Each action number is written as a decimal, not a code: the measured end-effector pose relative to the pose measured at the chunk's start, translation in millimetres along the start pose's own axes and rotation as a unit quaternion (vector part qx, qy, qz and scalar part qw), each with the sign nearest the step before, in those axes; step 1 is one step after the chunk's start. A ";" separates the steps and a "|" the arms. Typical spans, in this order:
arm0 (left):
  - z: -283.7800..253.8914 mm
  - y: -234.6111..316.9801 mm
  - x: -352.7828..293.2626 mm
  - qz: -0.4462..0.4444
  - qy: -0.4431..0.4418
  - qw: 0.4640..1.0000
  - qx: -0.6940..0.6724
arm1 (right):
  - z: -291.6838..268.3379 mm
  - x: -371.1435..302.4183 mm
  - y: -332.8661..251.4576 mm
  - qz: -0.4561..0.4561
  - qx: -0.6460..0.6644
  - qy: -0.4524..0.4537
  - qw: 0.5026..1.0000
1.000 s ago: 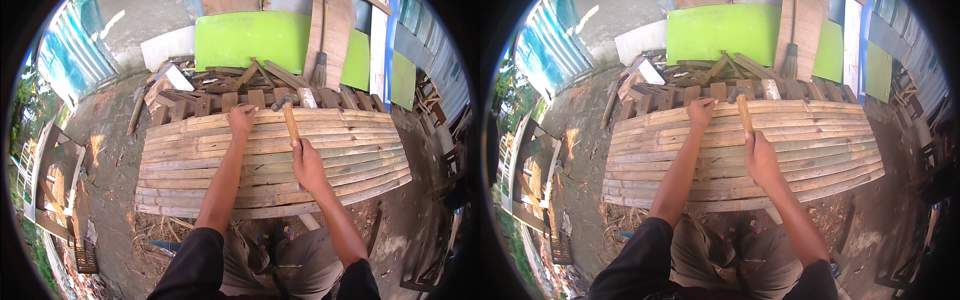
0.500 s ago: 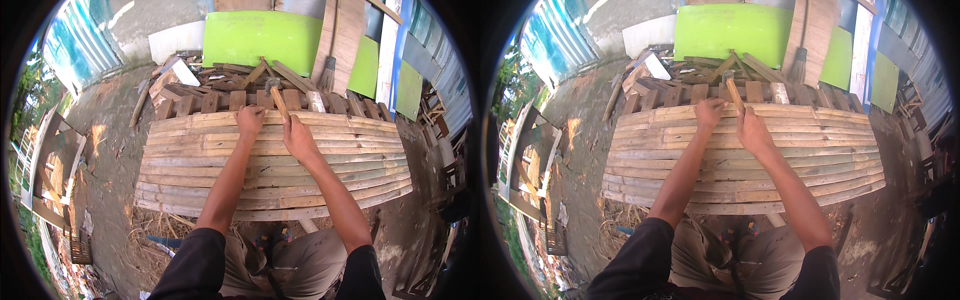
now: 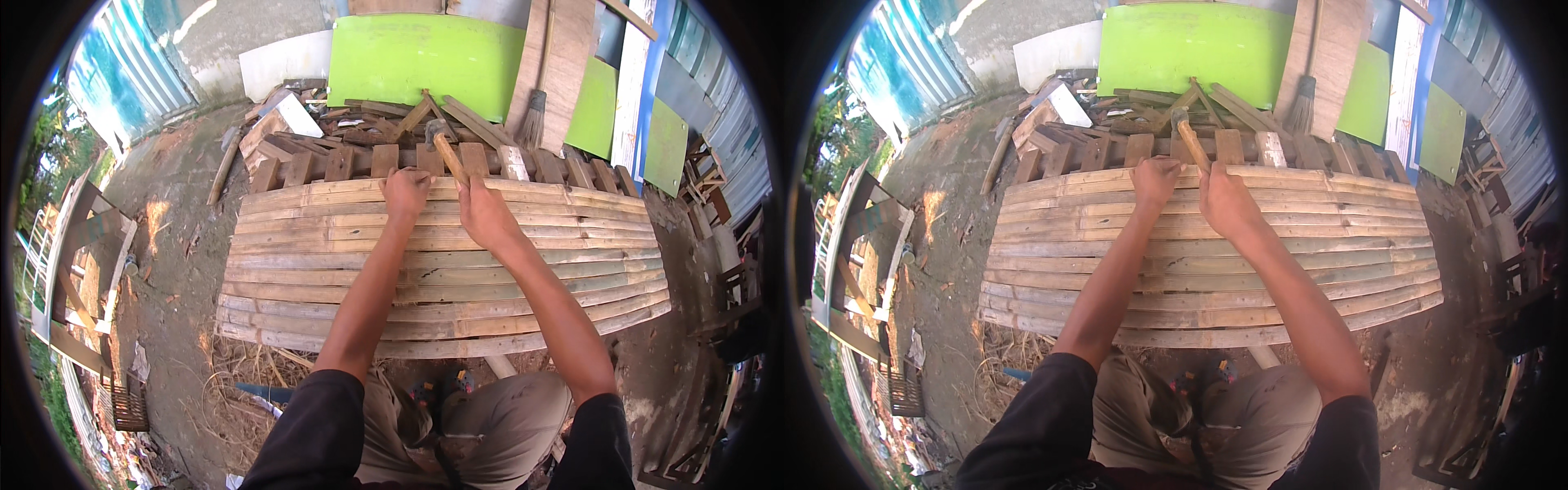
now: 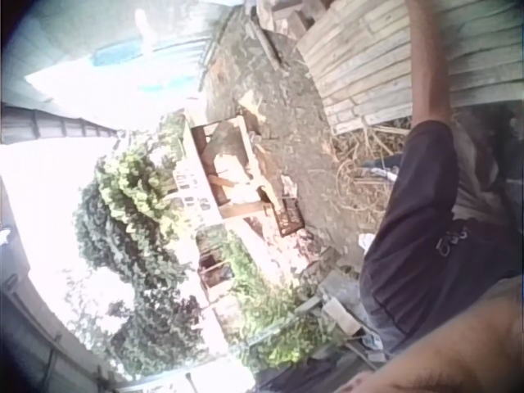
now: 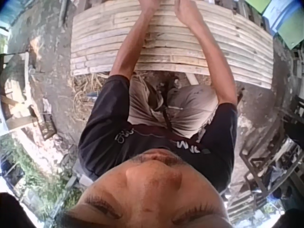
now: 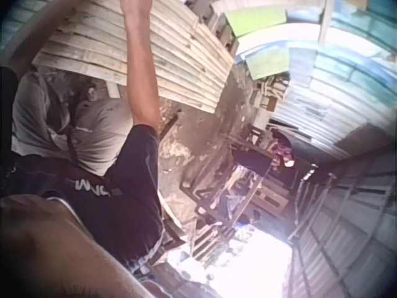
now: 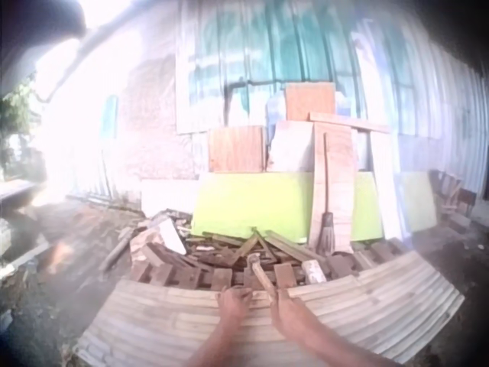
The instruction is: The person repeatedly hammers nails into a wooden pallet using a hammer. They retrieve nails from a black plastic bag on the ground and drive them into the slats of the pallet.
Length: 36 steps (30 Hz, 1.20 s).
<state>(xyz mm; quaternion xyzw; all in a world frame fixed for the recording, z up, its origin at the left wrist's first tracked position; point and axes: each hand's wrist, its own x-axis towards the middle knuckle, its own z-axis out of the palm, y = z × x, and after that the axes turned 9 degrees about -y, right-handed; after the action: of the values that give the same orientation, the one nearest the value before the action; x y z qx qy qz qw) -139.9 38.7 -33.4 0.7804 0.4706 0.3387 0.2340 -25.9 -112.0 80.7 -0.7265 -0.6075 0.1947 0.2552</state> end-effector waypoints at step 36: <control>-0.8 0.4 -0.9 0.043 0.028 0.998 0.024 | -1.0 0.2 8.5 0.012 0.020 0.000 1.000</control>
<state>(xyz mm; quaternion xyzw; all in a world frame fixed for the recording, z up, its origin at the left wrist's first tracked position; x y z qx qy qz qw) -140.5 37.8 -32.9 0.7953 0.4513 0.3588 0.1872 -18.6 -113.0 76.3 -0.7284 -0.5948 0.2096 0.2678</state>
